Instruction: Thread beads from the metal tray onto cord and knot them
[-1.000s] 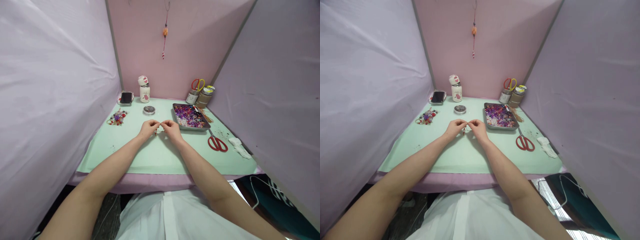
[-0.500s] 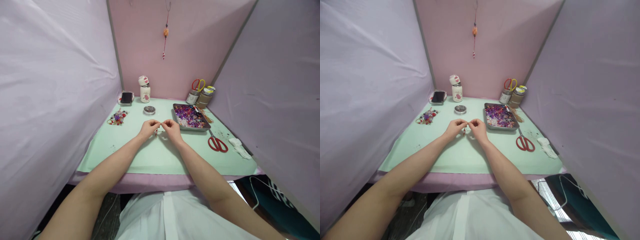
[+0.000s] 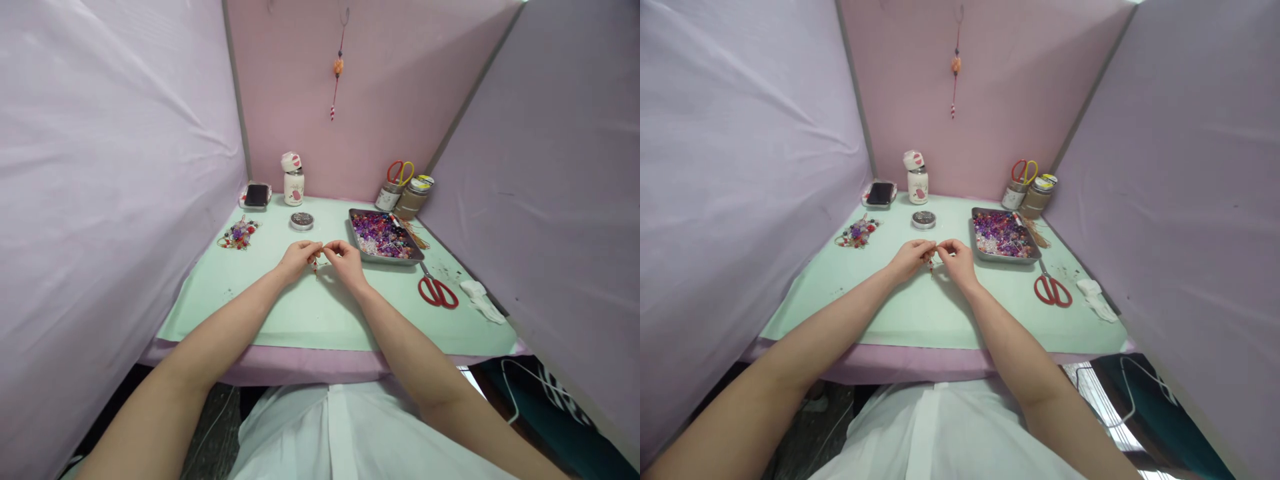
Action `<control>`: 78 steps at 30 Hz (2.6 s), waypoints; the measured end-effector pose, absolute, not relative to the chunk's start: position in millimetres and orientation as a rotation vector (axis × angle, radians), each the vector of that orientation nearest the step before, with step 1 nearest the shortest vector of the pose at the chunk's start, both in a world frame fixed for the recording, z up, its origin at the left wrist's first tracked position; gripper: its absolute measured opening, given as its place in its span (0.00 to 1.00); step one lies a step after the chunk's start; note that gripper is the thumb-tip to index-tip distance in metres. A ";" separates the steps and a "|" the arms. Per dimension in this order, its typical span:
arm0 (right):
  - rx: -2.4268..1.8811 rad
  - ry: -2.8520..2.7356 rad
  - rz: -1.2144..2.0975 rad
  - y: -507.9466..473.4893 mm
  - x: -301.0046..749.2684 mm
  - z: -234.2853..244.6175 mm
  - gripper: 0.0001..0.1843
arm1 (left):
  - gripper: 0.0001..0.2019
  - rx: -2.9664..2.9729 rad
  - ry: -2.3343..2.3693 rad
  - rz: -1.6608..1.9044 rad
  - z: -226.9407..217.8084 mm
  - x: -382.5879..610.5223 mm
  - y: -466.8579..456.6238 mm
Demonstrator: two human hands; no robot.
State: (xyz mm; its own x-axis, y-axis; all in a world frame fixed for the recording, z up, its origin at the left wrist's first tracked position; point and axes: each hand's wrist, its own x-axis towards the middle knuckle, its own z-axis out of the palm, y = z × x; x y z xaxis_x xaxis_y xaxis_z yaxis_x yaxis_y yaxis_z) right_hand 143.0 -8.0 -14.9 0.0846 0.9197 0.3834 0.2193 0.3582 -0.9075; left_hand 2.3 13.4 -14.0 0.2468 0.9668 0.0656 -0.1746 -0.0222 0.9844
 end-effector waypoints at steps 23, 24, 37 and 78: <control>-1.096 -1.479 0.731 -11.4 138.3 -13.5 0.12 | 0.16 1.144 0.874 1.074 -6.6 2.5 4.1; -1.096 -1.483 0.733 -11.6 138.2 -13.4 0.12 | 0.16 1.146 0.874 1.071 -6.7 2.2 3.9; -1.126 -1.396 0.839 -11.5 135.4 -13.1 0.14 | 0.14 1.180 0.936 1.201 -17.1 10.4 7.9; -1.048 -1.058 1.131 -0.6 139.6 -24.0 0.13 | 0.10 1.218 1.025 1.275 -14.1 10.8 8.3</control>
